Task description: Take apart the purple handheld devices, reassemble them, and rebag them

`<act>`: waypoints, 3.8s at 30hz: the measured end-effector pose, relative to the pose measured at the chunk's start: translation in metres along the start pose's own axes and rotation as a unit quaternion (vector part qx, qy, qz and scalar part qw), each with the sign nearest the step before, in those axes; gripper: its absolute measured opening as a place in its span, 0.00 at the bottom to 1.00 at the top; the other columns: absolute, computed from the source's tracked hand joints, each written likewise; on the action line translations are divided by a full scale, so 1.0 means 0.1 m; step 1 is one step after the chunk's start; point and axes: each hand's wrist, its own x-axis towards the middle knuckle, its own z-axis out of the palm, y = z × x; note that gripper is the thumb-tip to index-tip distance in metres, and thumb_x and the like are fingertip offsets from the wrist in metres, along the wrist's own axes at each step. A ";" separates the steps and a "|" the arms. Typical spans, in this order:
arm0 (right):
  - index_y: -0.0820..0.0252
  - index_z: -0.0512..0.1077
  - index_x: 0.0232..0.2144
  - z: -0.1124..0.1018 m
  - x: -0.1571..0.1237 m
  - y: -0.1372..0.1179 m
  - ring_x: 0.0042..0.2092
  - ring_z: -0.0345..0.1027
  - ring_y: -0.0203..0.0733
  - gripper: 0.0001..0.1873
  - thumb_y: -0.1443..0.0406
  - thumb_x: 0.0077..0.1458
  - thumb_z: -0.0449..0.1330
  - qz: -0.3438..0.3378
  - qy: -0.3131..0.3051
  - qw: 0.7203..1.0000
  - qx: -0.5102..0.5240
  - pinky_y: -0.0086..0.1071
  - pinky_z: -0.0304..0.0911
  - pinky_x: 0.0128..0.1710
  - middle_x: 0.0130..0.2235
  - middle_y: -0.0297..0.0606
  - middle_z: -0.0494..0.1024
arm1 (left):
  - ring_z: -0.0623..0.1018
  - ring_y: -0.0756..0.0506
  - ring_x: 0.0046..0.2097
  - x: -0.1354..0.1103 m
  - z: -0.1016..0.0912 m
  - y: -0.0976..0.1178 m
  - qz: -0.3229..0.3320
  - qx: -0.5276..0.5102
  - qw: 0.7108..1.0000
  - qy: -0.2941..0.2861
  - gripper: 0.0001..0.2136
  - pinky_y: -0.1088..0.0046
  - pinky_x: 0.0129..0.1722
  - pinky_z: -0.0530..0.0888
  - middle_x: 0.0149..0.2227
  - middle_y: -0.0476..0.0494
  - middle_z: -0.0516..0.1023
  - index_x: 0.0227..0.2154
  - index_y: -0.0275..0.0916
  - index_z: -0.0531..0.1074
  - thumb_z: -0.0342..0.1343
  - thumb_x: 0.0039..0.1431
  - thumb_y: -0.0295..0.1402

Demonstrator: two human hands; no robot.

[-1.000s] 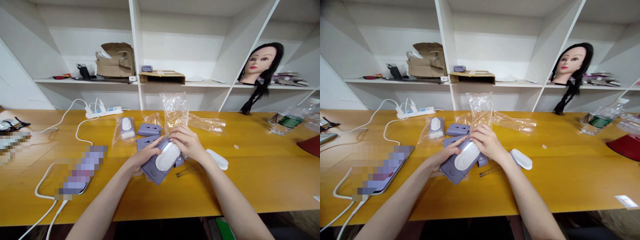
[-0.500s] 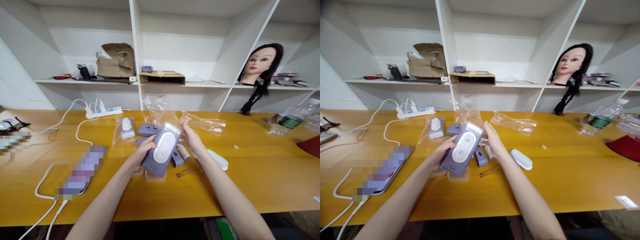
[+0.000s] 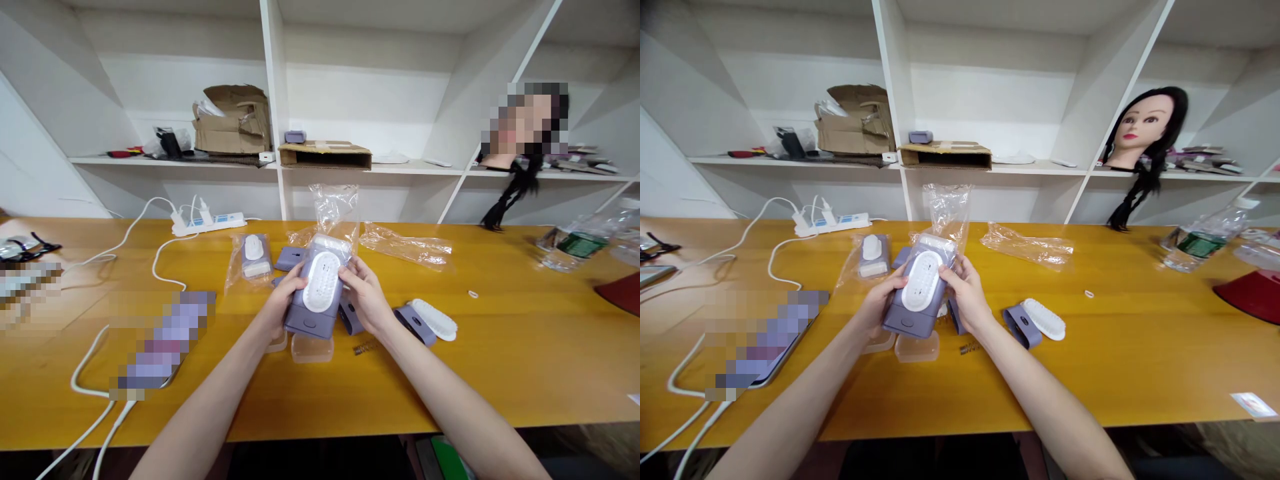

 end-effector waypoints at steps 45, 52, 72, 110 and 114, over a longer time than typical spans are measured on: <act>0.58 0.70 0.29 -0.03 0.04 -0.11 0.29 0.69 0.38 0.14 0.61 0.39 0.68 0.065 0.125 0.976 0.167 0.33 0.66 0.32 0.27 0.31 0.76 | 0.78 0.45 0.41 -0.06 0.13 -0.16 -0.114 -0.009 0.993 -0.040 0.25 0.73 0.38 0.73 0.45 0.43 0.79 0.54 0.44 0.68 0.61 0.53 0.44; 0.57 0.68 0.26 -0.15 0.14 -0.18 0.25 0.66 0.34 0.13 0.67 0.37 0.67 0.029 0.215 0.950 0.223 0.31 0.65 0.30 0.23 0.27 0.73 | 0.77 0.44 0.42 -0.15 0.18 -0.11 -0.109 -0.004 0.989 -0.097 0.40 0.72 0.36 0.73 0.52 0.42 0.73 0.63 0.50 0.56 0.66 0.47 0.41; 0.58 0.70 0.36 0.05 -0.09 -0.20 0.29 0.65 0.36 0.20 0.58 0.40 0.69 0.080 0.059 0.980 0.171 0.29 0.62 0.28 0.32 0.33 0.76 | 0.80 0.45 0.37 -0.07 0.16 -0.18 -0.010 -0.010 0.999 -0.047 0.37 0.67 0.41 0.74 0.43 0.43 0.78 0.59 0.44 0.58 0.66 0.45 0.36; 0.46 0.46 0.66 0.07 -0.30 -0.23 0.61 0.55 0.61 0.55 0.69 0.39 0.66 -0.050 -0.153 0.902 -0.400 0.55 0.55 0.57 0.62 0.46 0.58 | 0.80 0.39 0.44 0.13 0.01 -0.03 0.026 -0.221 0.967 0.123 0.17 0.62 0.49 0.75 0.37 0.42 0.82 0.45 0.35 0.73 0.52 0.59 0.41; 0.45 0.43 0.66 0.05 -0.22 -0.11 0.54 0.63 0.62 0.51 0.66 0.45 0.63 -0.129 -0.016 0.868 -0.480 0.56 0.61 0.51 0.58 0.48 0.61 | 0.80 0.40 0.43 0.07 0.08 -0.11 0.005 -0.194 0.977 0.087 0.17 0.62 0.47 0.76 0.38 0.41 0.82 0.46 0.35 0.72 0.55 0.58 0.40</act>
